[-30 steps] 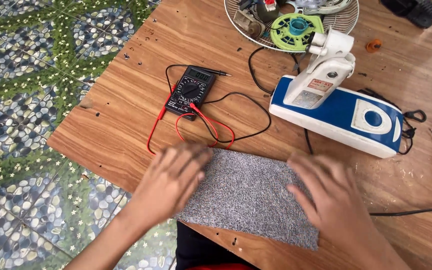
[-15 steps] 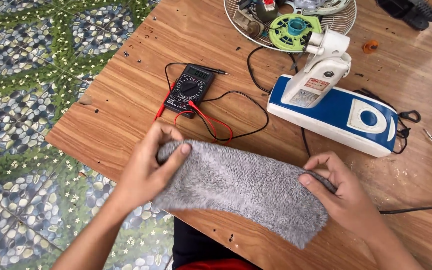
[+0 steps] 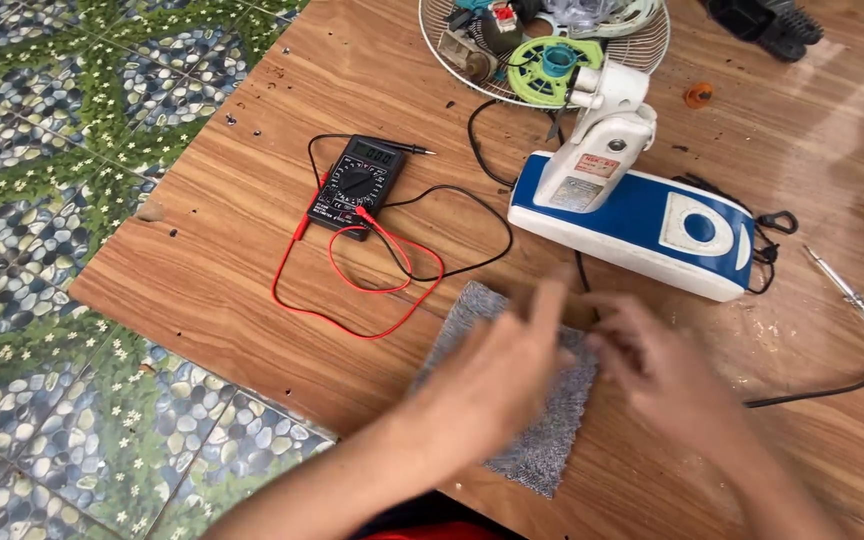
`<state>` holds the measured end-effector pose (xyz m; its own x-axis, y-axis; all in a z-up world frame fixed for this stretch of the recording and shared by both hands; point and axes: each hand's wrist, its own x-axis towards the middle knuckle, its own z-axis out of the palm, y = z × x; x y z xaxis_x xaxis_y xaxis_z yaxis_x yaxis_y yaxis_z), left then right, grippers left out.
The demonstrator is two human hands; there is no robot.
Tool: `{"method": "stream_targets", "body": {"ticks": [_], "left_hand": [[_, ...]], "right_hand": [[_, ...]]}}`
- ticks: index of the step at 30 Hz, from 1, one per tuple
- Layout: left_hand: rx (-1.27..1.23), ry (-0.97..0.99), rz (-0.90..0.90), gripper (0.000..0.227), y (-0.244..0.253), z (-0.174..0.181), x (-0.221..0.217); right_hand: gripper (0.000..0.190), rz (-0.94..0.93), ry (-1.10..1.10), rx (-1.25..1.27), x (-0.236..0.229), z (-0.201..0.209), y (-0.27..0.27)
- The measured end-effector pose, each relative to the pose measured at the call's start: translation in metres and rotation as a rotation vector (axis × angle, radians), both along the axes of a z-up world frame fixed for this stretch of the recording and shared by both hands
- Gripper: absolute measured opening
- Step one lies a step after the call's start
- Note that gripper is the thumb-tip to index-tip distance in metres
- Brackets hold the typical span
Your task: Disassembling and cleaning components of an electric fan on a workbench using a cloth and screwdriver.
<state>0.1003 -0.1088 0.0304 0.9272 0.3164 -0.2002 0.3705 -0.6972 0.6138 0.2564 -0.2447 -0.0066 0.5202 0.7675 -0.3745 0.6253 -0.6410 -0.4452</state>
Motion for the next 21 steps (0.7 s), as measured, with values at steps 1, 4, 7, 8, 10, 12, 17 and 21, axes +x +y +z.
{"method": "stream_targets", "body": {"ticks": [1, 4, 7, 8, 10, 12, 17, 21], "left_hand": [[-0.367, -0.047, -0.015, 0.083, -0.009, 0.018, 0.002], [-0.563, -0.129, 0.026, 0.081, -0.002, 0.014, -0.018], [-0.205, -0.566, 0.016, 0.059, 0.011, -0.030, -0.040], [-0.200, -0.575, 0.004, 0.059, 0.003, -0.052, -0.042], [0.220, -0.582, -0.239, 0.045, -0.012, -0.096, -0.043], [0.380, -0.566, -0.261, 0.050, -0.024, -0.119, -0.045], [0.523, -0.542, -0.299, 0.055, -0.027, -0.141, -0.047], [0.704, -0.644, -0.236, 0.051, -0.028, -0.160, -0.039]], "right_hand": [[0.046, -0.036, -0.040, 0.069, 0.006, 0.010, -0.003], [0.039, -0.125, -0.130, 0.338, 0.038, 0.019, -0.033], [0.027, -0.287, -0.053, 0.614, 0.055, 0.018, -0.049], [0.027, -0.292, -0.064, 0.623, 0.058, 0.011, -0.040], [0.028, -0.280, -0.071, 0.849, 0.066, -0.002, -0.024], [0.055, -0.242, -0.076, 0.832, 0.057, 0.001, 0.017], [0.125, -0.316, -0.028, 0.730, 0.059, -0.013, 0.107], [0.053, -0.326, -0.011, 0.933, 0.081, -0.015, 0.122]]}}
